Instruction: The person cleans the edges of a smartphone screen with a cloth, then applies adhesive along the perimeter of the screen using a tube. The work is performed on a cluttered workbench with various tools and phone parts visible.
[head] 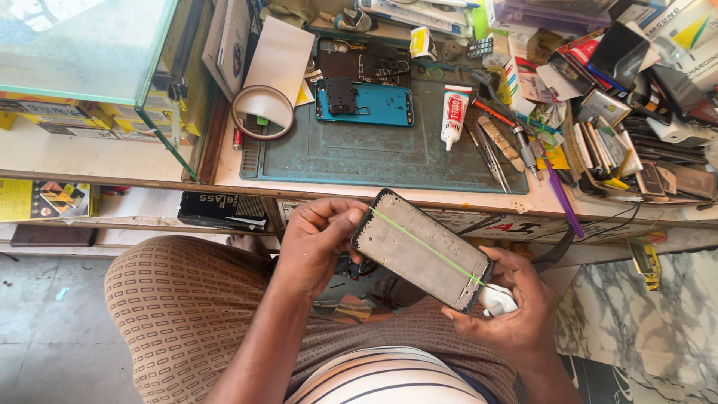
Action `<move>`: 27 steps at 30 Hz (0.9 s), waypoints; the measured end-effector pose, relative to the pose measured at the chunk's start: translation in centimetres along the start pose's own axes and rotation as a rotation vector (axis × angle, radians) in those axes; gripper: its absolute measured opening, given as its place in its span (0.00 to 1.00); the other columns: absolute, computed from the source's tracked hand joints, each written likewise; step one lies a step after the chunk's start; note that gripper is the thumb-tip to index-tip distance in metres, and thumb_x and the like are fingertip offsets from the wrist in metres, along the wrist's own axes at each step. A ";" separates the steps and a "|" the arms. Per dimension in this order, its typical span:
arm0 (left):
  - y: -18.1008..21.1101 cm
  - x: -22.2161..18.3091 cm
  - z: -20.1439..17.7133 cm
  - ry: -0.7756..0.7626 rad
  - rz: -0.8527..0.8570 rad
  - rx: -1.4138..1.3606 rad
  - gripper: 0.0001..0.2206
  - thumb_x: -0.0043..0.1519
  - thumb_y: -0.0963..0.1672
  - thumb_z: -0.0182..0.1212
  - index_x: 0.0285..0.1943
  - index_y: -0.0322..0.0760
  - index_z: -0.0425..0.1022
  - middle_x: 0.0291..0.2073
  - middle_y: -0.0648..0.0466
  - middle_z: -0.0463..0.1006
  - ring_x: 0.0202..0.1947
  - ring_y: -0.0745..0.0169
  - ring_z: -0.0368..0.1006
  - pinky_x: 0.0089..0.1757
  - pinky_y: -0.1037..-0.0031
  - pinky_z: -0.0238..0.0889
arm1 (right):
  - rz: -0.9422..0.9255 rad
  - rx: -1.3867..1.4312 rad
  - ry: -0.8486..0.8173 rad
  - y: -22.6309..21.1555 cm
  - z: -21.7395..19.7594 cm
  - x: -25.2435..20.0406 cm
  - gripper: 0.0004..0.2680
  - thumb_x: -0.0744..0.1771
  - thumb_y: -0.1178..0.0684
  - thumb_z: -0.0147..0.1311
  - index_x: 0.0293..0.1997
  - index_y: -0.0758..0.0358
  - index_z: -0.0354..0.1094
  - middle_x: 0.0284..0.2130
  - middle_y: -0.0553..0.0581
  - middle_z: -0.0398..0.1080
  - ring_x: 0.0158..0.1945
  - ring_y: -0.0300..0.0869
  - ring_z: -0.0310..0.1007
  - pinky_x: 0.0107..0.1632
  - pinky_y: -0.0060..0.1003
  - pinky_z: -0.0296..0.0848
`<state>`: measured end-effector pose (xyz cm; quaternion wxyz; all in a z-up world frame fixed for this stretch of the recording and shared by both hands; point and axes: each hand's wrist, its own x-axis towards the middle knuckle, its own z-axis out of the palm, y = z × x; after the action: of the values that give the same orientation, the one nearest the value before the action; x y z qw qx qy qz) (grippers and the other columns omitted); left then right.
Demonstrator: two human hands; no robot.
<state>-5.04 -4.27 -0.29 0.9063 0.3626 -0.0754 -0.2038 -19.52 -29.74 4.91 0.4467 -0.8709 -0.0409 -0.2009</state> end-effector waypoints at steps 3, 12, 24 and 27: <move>-0.1 -0.1 -0.5 0.017 -0.060 -0.059 0.11 0.64 0.43 0.66 0.47 0.25 0.81 0.32 0.50 0.83 0.27 0.68 0.78 0.28 0.76 0.75 | -0.019 -0.107 -0.005 -0.1 -0.2 0.1 0.34 0.54 0.48 0.75 0.62 0.70 0.60 0.44 0.62 0.77 0.47 0.42 0.80 0.51 0.36 0.81; -0.4 -0.3 -0.4 0.067 -0.119 0.063 0.11 0.62 0.41 0.67 0.48 0.26 0.80 0.34 0.48 0.84 0.31 0.66 0.80 0.31 0.76 0.76 | -0.054 -0.257 -0.040 0.1 -0.7 0.3 0.34 0.53 0.45 0.76 0.60 0.69 0.61 0.46 0.66 0.76 0.49 0.46 0.81 0.52 0.39 0.82; -0.4 -0.4 -0.8 0.046 -0.168 0.203 0.12 0.61 0.46 0.68 0.46 0.30 0.81 0.33 0.52 0.83 0.31 0.68 0.78 0.32 0.75 0.75 | -0.028 -0.271 -0.072 0.6 -0.7 0.3 0.35 0.52 0.45 0.76 0.61 0.69 0.61 0.46 0.66 0.77 0.47 0.46 0.81 0.50 0.39 0.82; -0.6 -0.3 -0.9 0.055 -0.177 0.218 0.12 0.61 0.46 0.68 0.46 0.31 0.81 0.33 0.53 0.83 0.31 0.68 0.78 0.32 0.75 0.75 | -0.028 -0.273 -0.076 0.9 -0.8 0.2 0.35 0.52 0.45 0.76 0.61 0.69 0.61 0.45 0.66 0.77 0.47 0.46 0.81 0.49 0.39 0.82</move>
<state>-5.26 -4.00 -1.36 0.8416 0.4697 -0.0400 -0.2635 -19.32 -30.96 4.71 0.3194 -0.9299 -0.0422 -0.1776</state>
